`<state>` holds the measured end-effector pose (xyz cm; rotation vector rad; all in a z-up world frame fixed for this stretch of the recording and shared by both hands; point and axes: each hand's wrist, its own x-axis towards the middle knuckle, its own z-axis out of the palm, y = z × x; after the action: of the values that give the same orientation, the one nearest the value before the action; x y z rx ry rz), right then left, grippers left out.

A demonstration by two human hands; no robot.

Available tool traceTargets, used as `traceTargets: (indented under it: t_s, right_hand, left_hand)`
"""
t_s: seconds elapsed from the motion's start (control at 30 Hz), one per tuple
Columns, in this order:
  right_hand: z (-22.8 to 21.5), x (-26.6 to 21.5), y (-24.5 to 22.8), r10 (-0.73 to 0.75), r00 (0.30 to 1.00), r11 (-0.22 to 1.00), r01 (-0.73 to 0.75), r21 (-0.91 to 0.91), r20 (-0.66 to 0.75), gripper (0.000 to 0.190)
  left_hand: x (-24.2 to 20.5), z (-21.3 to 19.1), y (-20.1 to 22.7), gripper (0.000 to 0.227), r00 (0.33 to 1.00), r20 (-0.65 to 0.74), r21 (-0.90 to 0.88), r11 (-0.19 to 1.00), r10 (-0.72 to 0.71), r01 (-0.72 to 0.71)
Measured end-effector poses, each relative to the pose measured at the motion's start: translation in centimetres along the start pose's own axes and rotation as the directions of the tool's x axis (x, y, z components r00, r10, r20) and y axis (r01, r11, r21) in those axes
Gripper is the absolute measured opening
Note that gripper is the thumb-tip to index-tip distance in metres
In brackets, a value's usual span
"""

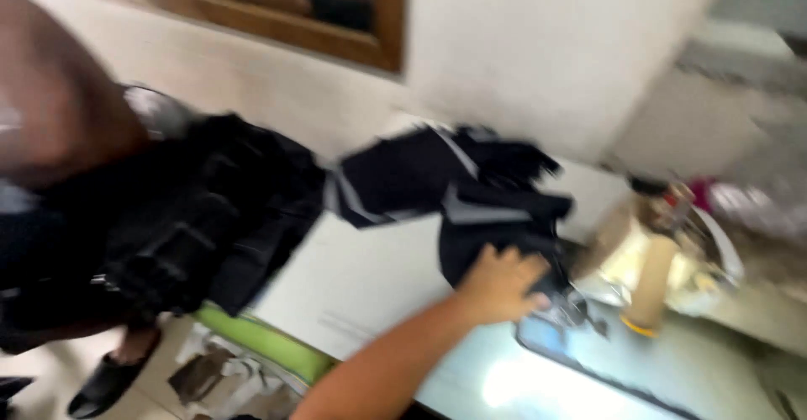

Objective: Trimming excess threads from fabric pieces and stacking them on a workbench.

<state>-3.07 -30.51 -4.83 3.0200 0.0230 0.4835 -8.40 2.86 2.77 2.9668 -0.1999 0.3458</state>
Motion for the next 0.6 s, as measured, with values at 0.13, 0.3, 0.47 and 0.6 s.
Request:
traceTargets:
  t_s: [0.13,0.3,0.47,0.6]
  right_hand:
    - [-1.4,2.2,-4.8,-0.089,0.992,0.990,0.077,0.119,0.094,0.027]
    - [-1.9,1.5,-4.8,-0.122,0.919,0.968,0.027,0.250,0.374,0.039]
    - [-9.6,-4.2,-5.3,-0.081,0.837,0.962,-0.076,0.261,0.541,0.042]
    - [-13.0,-4.3,-9.8,-0.261,0.883,0.953,0.172,0.249,0.391,0.036]
  left_hand:
    - [-2.0,-4.1,2.6,0.081,0.988,0.113,0.028,0.994,-0.108,0.106]
    - [-2.1,-0.2,4.5,0.097,0.943,0.102,0.323,0.907,-0.317,0.270]
    - [-2.1,4.4,6.3,0.104,0.900,0.037,0.341,0.852,-0.435,0.398]
    - [-2.6,6.9,8.3,0.092,0.794,-0.035,0.245,0.765,-0.607,0.596]
